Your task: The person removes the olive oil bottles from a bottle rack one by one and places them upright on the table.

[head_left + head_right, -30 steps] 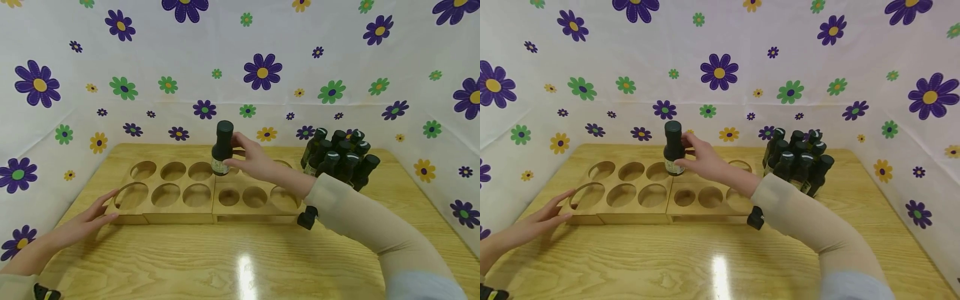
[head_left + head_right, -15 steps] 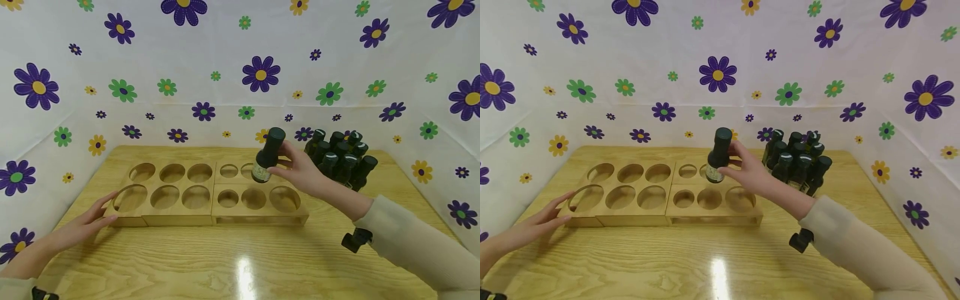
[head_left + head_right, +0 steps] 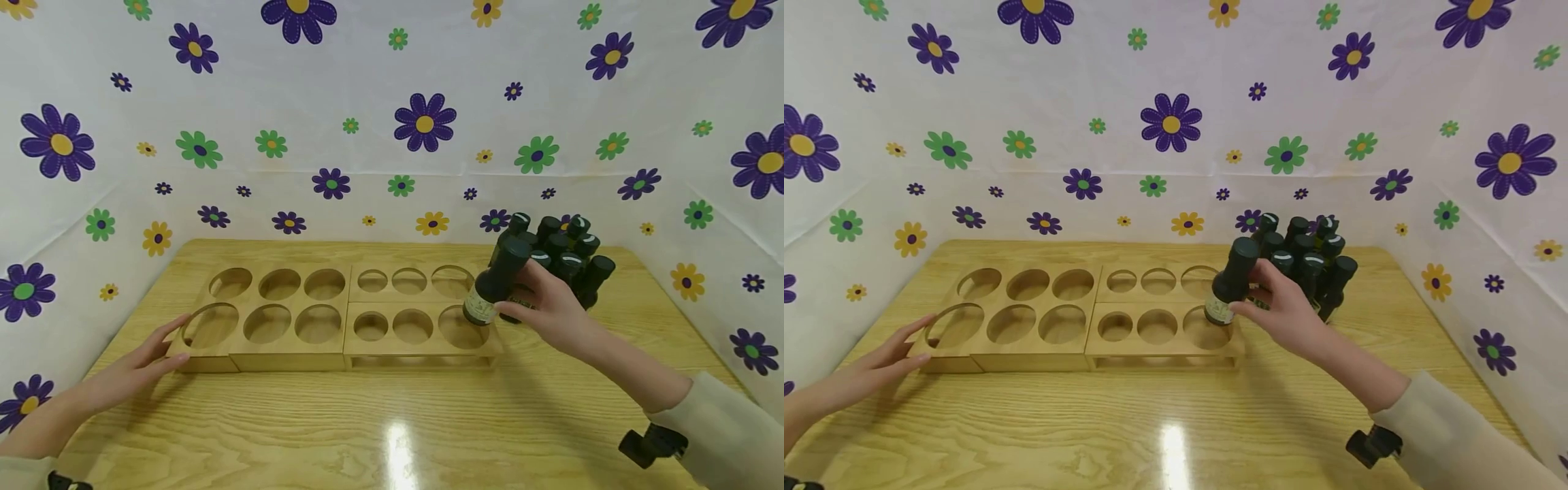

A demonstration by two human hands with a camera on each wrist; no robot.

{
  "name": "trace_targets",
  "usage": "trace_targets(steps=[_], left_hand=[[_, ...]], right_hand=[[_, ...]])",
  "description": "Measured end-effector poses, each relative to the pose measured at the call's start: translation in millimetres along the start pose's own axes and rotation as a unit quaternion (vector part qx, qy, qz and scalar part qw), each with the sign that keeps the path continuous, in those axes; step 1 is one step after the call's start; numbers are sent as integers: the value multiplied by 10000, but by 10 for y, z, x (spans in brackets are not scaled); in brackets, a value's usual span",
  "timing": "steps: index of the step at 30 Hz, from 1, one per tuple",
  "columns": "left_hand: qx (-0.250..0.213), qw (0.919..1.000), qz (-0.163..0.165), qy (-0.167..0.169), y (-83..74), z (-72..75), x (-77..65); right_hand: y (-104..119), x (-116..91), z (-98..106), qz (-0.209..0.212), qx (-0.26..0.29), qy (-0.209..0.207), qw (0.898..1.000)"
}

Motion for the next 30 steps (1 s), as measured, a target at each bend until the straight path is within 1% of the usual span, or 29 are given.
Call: trace_targets(steps=[4,6,10,15,20,24,30], left_hand=[[-20,10000,66,37,8,1,-2],[-19,9999,98,50,6,1,-5],[2,9999,106,52,-9,2,-5],[15,9999,109,33,-15,10,-5],[25,10000,78,6,-18,3,-6],[2,10000,79,17,-21,-6,-8],[-86,9999,120,37,6,-16,5]], right_hand=[[-93,-157,68,241,-45,-244,9994],[-151,-240,108,261,10,-344,9991],[-292,-409,209,131,144,-503,9985],[-469,-613,349,-98,-110,-666,9977],[-657,-787,426,-347,-303,-787,9958],[-788,-847,444,-476,-367,-920,9939],[-935,-830,372,-668,-448,-1033,9914]])
Point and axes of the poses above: each hand's wrist, its own x-axis towards the middle knuckle, its own z-axis out of the back of the hand, y = z × x, the point moved 3 cm from there along x, towards the middle knuckle, and after that the axes turned 1 degree about x, right-handed, at the moved point
